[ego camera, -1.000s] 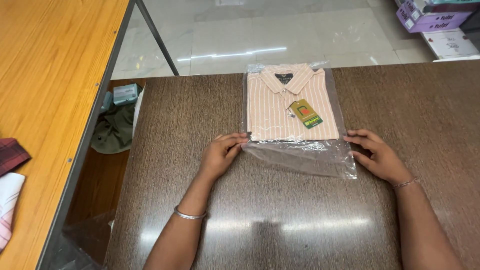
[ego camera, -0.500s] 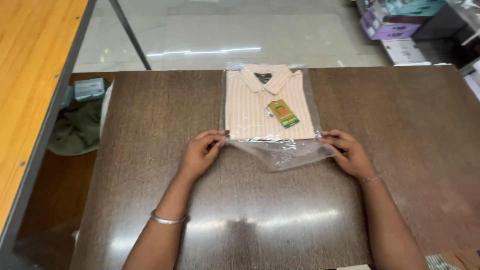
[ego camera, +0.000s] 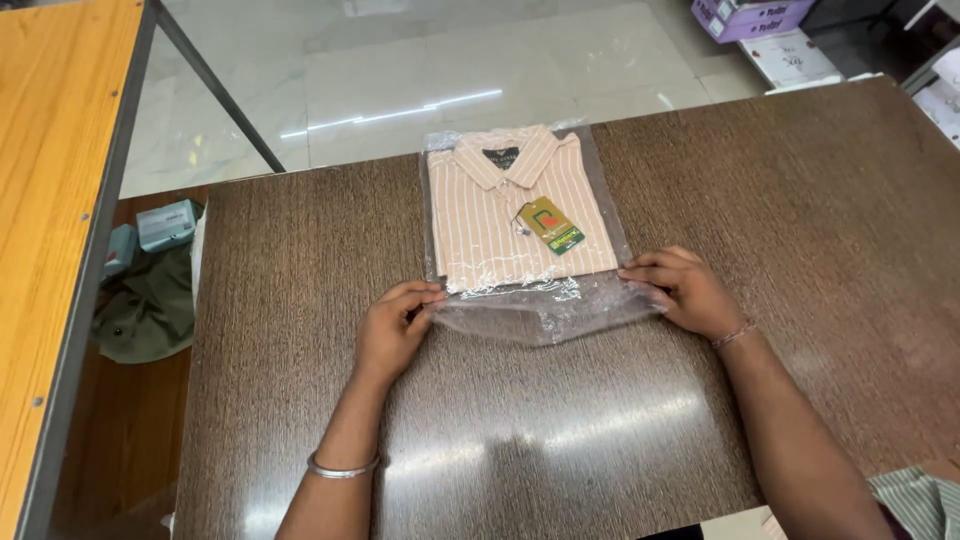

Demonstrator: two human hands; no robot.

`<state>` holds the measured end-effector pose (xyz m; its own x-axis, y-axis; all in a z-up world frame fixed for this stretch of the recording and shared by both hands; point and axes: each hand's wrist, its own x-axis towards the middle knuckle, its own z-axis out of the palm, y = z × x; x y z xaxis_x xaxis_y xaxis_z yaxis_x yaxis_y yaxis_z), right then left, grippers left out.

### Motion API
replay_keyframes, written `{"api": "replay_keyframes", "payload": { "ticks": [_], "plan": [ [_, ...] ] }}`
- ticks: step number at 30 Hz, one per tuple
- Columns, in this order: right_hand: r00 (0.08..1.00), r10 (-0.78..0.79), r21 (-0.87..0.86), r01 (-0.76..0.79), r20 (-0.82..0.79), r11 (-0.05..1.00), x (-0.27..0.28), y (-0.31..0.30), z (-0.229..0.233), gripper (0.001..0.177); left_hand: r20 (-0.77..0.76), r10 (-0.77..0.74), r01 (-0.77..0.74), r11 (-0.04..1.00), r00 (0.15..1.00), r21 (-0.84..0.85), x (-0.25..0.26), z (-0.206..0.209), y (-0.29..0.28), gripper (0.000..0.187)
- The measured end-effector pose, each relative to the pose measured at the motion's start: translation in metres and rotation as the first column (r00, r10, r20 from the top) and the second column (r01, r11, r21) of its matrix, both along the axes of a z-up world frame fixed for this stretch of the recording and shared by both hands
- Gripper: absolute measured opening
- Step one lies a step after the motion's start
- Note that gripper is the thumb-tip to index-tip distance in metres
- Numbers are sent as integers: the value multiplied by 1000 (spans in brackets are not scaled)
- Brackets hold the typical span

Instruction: The person folds a striped collared shirt on a table, pressing the folds flat with both hands. They retrieve a clear plastic bag from a lower shelf, place the folded shirt inside, fold the bag edges over the shirt, and press the wrapped shirt flat on the table.

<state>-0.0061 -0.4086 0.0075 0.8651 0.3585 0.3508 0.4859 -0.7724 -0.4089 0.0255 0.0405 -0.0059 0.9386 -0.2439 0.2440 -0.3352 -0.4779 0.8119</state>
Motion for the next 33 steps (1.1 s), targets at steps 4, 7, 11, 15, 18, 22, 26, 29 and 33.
{"api": "replay_keyframes", "payload": {
  "ticks": [4, 7, 11, 15, 18, 22, 26, 29, 33],
  "plan": [
    [999, 36, 40, -35, -16, 999, 2, -4, -8, 37, -32, 61, -59, 997, 998, 49, -3, 6, -3, 23],
    [999, 52, 80, -51, -14, 996, 8, -5, -11, 34, -13, 113, -112, 991, 993, 72, -4, 11, -6, 26],
    [1000, -16, 95, 16, 1, 995, 8, 1, -16, 21, 5, 177, -177, 979, 984, 99, -6, 5, -8, 21],
    [985, -167, 118, 171, -44, 978, 7, 5, -22, 21, 67, 271, -279, 948, 960, 153, -1, -7, -11, 18],
    [940, -313, 80, 325, -134, 942, 8, 9, -27, 21, -136, 324, -292, 932, 936, 215, -1, -1, -16, 23],
    [927, -347, 84, 361, -142, 929, 15, 11, -35, 21, -107, 351, -332, 929, 930, 165, 4, -7, -18, 35],
    [945, -295, 165, 317, -142, 934, 14, 7, -40, 21, -39, 326, -316, 934, 944, 169, 6, -20, -18, 47],
    [946, -288, 187, 312, -148, 931, 13, 7, -41, 22, -7, 305, -301, 941, 952, 155, 1, -18, -18, 47],
    [938, -305, 168, 331, -165, 928, 14, 6, -40, 22, 67, 297, -304, 939, 953, 164, -3, -10, -20, 48]
  ]
}}
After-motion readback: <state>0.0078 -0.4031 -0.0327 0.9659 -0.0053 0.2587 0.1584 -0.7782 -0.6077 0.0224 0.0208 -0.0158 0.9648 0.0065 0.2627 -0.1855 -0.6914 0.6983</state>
